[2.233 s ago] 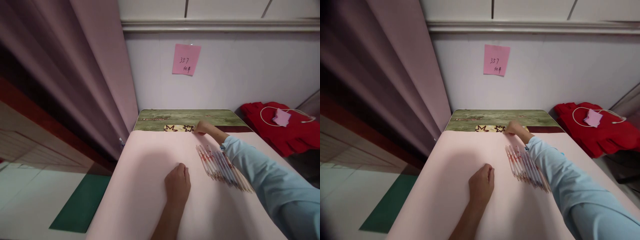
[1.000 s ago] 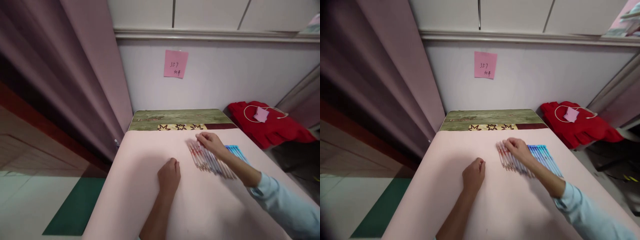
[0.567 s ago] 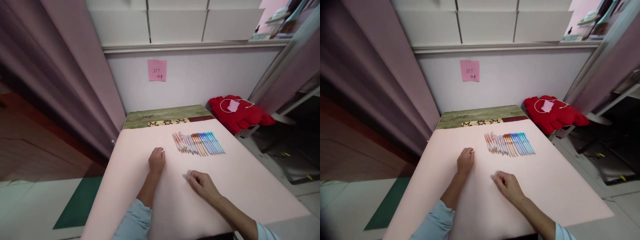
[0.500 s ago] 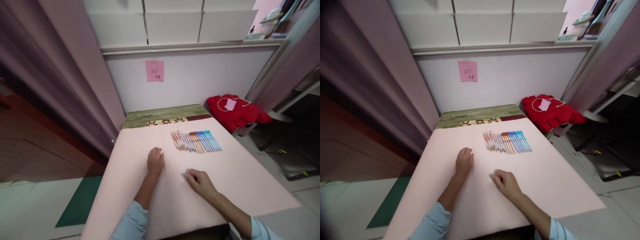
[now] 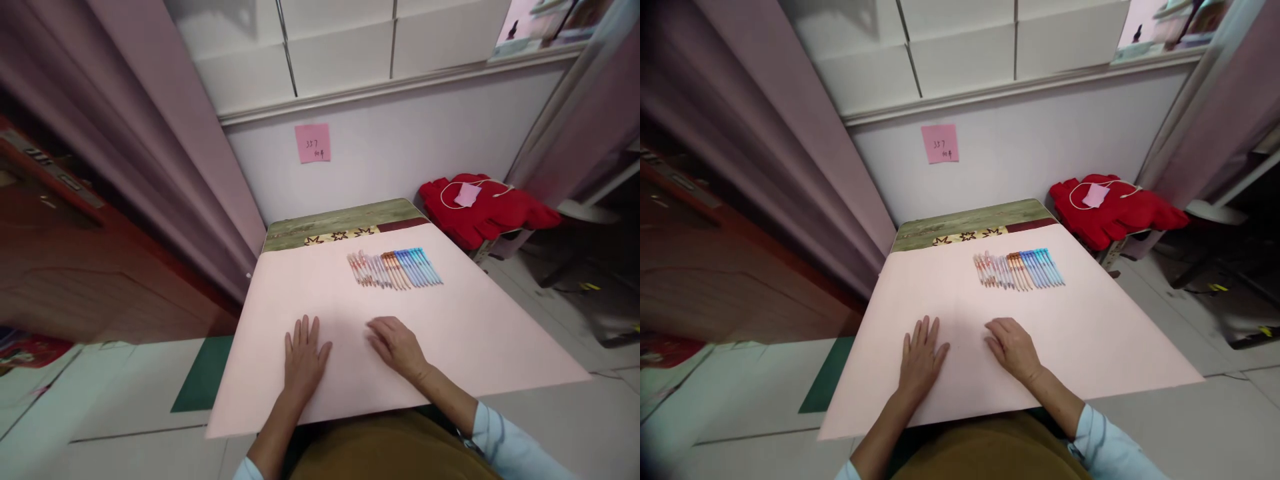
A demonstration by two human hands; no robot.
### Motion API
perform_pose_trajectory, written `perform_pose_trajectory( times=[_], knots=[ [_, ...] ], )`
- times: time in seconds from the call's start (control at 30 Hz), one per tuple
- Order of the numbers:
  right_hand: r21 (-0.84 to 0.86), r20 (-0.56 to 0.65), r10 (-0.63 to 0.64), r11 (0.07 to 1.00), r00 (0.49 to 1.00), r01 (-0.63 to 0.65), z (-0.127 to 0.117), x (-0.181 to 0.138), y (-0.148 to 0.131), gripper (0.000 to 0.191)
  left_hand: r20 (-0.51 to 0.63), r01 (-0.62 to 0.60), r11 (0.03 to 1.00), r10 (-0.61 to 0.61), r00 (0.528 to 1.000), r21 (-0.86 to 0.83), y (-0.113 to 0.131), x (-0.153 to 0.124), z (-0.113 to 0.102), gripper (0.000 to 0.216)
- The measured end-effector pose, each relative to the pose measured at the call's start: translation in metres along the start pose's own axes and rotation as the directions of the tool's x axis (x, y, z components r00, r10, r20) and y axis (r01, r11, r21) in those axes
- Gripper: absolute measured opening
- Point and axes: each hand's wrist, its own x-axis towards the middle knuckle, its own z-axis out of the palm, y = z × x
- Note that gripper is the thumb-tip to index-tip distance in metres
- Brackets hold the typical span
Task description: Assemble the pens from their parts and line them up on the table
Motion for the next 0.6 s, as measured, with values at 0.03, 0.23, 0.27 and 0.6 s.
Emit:
perform_pose_trajectory(
  times=[0.03, 0.23, 0.27, 0.6],
  knots=[
    [-0.019, 0.014, -0.050, 0.999, 0.999, 0.051, -0.003, 0.002, -0.001, 0.035, -0.005, -0.001, 1.000, 0.001, 1.000, 0.002, 0.001, 0.001, -0.002, 0.064],
    [-0.068, 0.127, -0.128, 0.988, 0.984, 0.137, -0.001, 0.020, 0.000, 0.047, -0.050, -0.013, 1.000, 0.012, 0.999, -0.003, -0.009, 0.012, -0.010, 0.061],
    [-0.068, 0.126, -0.131, 0.988, 0.983, 0.140, 0.001, 0.024, 0.000, 0.045, -0.056, -0.010, 1.000, 0.010, 0.998, -0.004, -0.010, 0.014, -0.012, 0.061],
    [-0.066, 0.075, -0.132, 0.988, 0.988, 0.137, 0.017, 0.049, 0.004, 0.038, 0.103, -0.365, 0.920, 0.381, 0.919, -0.146, -0.024, 0.019, -0.023, 0.070]
  ],
)
